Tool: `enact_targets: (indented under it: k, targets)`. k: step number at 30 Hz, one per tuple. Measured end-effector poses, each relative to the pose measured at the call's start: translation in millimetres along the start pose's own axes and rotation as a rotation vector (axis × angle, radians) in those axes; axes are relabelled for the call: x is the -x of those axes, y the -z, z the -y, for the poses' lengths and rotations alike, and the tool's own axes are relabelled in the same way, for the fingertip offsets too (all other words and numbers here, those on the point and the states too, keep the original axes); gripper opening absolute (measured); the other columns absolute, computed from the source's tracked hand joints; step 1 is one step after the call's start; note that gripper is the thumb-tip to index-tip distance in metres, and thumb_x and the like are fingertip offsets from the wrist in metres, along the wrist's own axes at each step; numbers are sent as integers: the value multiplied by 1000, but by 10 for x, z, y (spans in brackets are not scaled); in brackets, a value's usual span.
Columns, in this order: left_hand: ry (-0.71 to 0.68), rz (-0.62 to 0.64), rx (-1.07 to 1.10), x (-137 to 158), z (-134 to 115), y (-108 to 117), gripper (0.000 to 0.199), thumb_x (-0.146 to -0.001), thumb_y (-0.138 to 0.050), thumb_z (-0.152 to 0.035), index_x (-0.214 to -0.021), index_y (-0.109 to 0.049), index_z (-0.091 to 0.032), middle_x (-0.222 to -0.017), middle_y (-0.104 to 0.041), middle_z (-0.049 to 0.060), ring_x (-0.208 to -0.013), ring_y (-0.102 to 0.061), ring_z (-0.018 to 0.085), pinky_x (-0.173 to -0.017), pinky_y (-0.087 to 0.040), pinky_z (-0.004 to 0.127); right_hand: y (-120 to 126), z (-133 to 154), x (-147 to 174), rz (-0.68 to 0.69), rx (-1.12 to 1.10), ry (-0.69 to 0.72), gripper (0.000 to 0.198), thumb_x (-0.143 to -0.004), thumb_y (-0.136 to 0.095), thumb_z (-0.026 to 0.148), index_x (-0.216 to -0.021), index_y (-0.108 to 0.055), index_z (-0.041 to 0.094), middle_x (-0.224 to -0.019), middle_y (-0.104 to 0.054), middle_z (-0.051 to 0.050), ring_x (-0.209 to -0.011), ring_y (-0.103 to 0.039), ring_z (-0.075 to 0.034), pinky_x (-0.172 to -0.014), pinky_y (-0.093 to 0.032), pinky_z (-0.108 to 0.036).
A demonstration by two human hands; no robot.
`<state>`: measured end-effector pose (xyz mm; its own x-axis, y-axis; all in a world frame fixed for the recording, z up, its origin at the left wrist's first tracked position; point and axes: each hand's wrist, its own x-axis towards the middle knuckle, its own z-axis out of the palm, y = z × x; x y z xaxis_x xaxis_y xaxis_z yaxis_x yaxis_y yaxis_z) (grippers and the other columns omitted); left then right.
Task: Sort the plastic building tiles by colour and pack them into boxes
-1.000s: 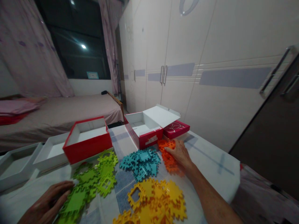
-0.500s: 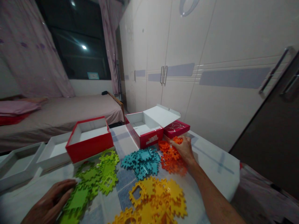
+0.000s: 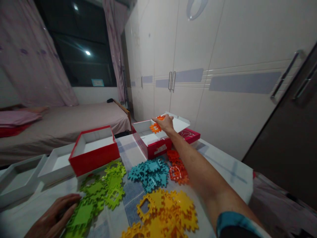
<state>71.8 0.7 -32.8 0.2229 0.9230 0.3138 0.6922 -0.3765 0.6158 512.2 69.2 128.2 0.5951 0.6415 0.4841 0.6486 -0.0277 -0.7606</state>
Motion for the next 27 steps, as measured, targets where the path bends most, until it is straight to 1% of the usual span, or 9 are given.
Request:
enact_targets:
  k: [4,7,9,11,13,16,19,24,27]
  targets:
    - [-7,-21,-4,5,-78,17,35,-75,-48,-54,-84,-69,-27,-102,-70,3,-93,-68,21,-79,-57,28,15,-54,95,8,95,-29,47,-69,-62,55,-93,-58,14,-115,-50,-15,-95,-56,-22,-89,-43,-38]
    - [1,-26,-5,9,-85,4,35,-74,-49,-53,-84,-69,-26,-101,-70,3,-91,-68,20,-78,-57,28,277,-280,408,32,194,11,28,-79,-53,42,-89,-59,17,-101,-58,-9,-85,-58,-19,-85,-43,-35]
    - [10,-19,-8,9,-63,-8,36,-74,-49,-54,-85,-70,-26,-102,-70,4,-92,-68,21,-77,-57,28,452,-487,646,143,328,73,23,-82,-48,37,-85,-61,18,-86,-61,-5,-79,-58,-18,-80,-43,-33]
    - [13,-12,-6,8,-33,-18,37,-75,-49,-54,-86,-70,-26,-103,-69,4,-92,-68,21,-77,-57,28,565,-702,857,325,438,139,26,-83,-49,39,-90,-63,18,-89,-63,-6,-83,-58,-19,-79,-43,-32]
    - [7,-8,-1,7,-6,-23,36,-75,-49,-54,-86,-69,-26,-103,-69,4,-93,-68,21,-78,-57,28,600,-888,1013,486,514,177,37,-80,-55,43,-105,-62,16,-106,-61,-11,-96,-57,-22,-83,-42,-33]
    - [6,-19,-1,3,7,-25,35,-74,-49,-54,-85,-69,-26,-103,-69,3,-92,-68,21,-77,-57,28,562,-1054,1136,597,608,172,58,-77,-59,47,-124,-54,14,-124,-52,-16,-112,-51,-28,-89,-41,-36]
    - [13,-19,-4,1,-16,-22,36,-74,-49,-54,-85,-69,-27,-104,-69,3,-93,-68,21,-76,-57,28,510,-1089,1160,588,660,183,57,-77,-59,44,-124,-54,12,-120,-54,-16,-111,-51,-28,-88,-41,-35]
    - [34,-7,-3,5,-62,-7,38,-73,-48,-55,-86,-69,-26,-102,-70,4,-93,-67,21,-79,-56,30,508,-1061,1107,503,690,187,35,-80,-49,21,-113,-58,12,-108,-63,-15,-98,-59,-24,-84,-42,-31]
    - [43,3,7,12,-68,5,39,-73,-48,-56,-86,-69,-26,-104,-69,4,-94,-67,21,-80,-56,30,583,-1101,1075,449,687,142,33,-81,-46,22,-111,-57,14,-98,-67,-12,-90,-62,-23,-78,-44,-31]
